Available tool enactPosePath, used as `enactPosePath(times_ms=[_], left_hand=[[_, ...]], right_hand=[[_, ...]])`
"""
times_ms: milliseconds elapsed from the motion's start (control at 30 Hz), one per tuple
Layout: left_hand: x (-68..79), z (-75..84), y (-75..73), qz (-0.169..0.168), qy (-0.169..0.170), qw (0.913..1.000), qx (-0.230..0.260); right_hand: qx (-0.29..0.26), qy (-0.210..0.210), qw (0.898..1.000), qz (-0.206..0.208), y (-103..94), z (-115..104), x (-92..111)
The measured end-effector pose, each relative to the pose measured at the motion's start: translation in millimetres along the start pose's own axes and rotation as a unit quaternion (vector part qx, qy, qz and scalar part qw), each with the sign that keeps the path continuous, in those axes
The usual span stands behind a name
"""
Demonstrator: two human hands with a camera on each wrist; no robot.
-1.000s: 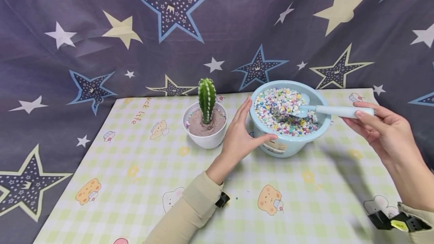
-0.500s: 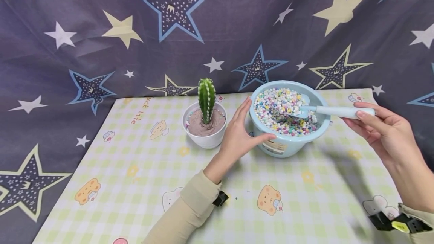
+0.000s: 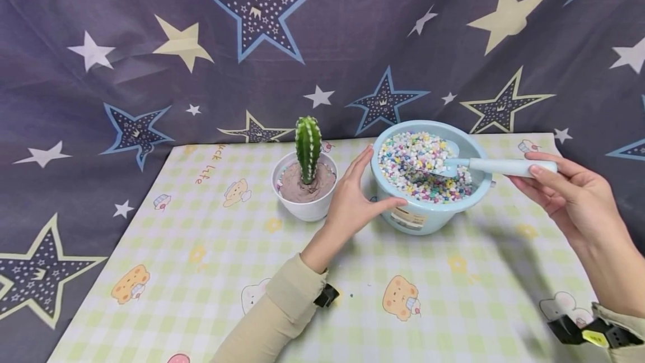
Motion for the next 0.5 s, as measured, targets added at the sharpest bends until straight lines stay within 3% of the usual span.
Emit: enactPosePath(times_ms=[500], left_hand=[[1.5, -5.1, -4.9, 0.014, 0.010, 0.9995, 0.026]], right_hand=[[-0.004, 0.010, 1.000, 0.005, 3.2, 3.0, 0.0]])
Point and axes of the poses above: each hand's wrist, its own x-axis away from the middle knuckle, its own y-axis out of the palm, z = x × y, the point moved 3 cm from there along -x, towards the middle knuckle, and after that the axes turned 12 degrees about -y, right-handed, at the moved point
